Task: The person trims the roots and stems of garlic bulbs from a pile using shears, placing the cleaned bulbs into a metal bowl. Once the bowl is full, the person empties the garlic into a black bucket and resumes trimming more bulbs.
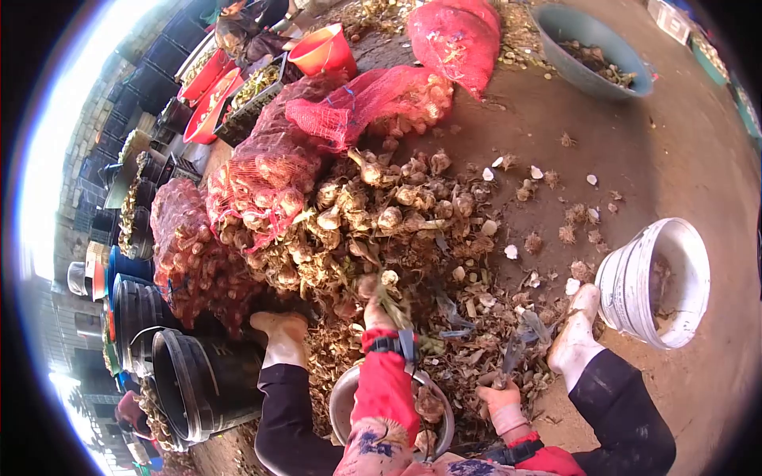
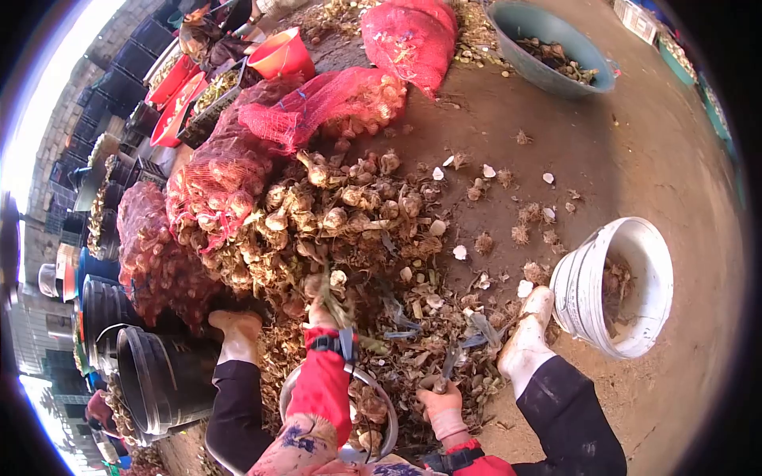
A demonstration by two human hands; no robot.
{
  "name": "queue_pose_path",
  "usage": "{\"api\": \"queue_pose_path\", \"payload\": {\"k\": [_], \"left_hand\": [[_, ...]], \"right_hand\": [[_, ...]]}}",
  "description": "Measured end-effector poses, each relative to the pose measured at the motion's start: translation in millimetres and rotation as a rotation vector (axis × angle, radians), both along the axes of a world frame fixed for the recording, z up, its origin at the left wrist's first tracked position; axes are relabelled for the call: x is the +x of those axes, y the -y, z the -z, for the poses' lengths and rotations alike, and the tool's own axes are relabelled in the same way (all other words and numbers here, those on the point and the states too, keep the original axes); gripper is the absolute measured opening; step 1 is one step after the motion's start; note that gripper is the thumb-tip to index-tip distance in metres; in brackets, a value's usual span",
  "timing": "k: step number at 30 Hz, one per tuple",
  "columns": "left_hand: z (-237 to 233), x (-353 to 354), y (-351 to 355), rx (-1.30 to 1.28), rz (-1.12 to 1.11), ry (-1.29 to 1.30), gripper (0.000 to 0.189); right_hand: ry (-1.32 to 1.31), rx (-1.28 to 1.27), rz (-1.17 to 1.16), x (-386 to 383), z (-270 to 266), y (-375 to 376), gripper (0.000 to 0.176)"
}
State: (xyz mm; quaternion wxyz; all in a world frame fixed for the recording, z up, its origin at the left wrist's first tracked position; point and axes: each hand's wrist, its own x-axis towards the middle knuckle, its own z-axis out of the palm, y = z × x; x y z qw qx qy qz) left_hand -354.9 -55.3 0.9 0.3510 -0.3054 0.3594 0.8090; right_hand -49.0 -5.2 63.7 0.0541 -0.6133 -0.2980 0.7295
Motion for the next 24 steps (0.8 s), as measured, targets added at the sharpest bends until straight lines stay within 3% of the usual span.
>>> {"api": "queue_pose_path", "payload": {"k": [1, 3, 4, 5, 6, 8, 9, 10, 12, 13, 14, 16, 17, 18, 22, 24], "left_hand": [[1, 2, -4, -0.107, 0.001, -0.145, 0.034], [-20, 40, 3, -0.056, 0.274, -0.489, 0.042], [-39, 57, 2, -0.071, 0.375, -0.596, 0.047], [-12, 58, 18, -0.116, 0.404, -0.461, 0.066], [-68, 87, 7, -0.413, 0.664, -0.781, 0.076], [-86, 109, 22, -0.314, 0.822, -0.723, 0.070], [-145, 127, 13, -0.317, 0.916, -0.886, 0.052], [-167, 134, 14, -0.274, 1.051, -0.844, 0.036], [-186, 149, 23, -0.472, 1.090, -0.888, 0.031], [-177, 149, 36, -0.448, 1.109, -1.003, 0.018], [-170, 151, 50, -0.447, 1.117, -1.009, 0.018], [-196, 161, 54, -0.103, 0.768, -0.131, 0.025], [-190, 163, 60, -0.061, 0.811, -0.256, 0.039], [-195, 168, 62, -0.066, 0.816, -0.256, 0.039], [-199, 185, 65, 0.089, 0.973, -0.710, 0.035], [-205, 190, 63, 0.375, 0.698, 0.109, 0.034]], "right_hand": [[0.002, 0.001, 0.008, 1, 6, 2, 0.021], [-0.177, 0.300, 0.055, 3, 15, 7, 0.020], [-0.136, 0.209, 0.021, 8, 11, 2, 0.019], [-0.190, 0.320, 0.010, 5, 6, -1, 0.019], [-0.239, 0.429, -0.004, 2, -2, -2, 0.019], [-0.175, 0.656, -0.243, 6, -24, -10, 0.019], [-0.155, 0.743, -0.247, 8, -28, -6, 0.018], [-0.125, 1.040, -0.356, 9, -41, -10, 0.017], [-0.148, 1.114, -0.534, 9, -70, -15, 0.018], [-0.136, 1.169, -0.640, 8, -79, -16, 0.020], [-0.114, 1.137, -0.713, 9, -92, -14, 0.020], [-0.125, 1.221, -0.798, 11, -95, -9, 0.021], [-0.106, 1.185, -0.872, 13, -102, -7, 0.021], [-0.107, 1.182, -0.865, 15, -101, -2, 0.021], [-0.110, 1.174, -0.940, 20, -80, 7, 0.025], [-0.073, 1.124, -0.971, 24, -79, 6, 0.031]]}}
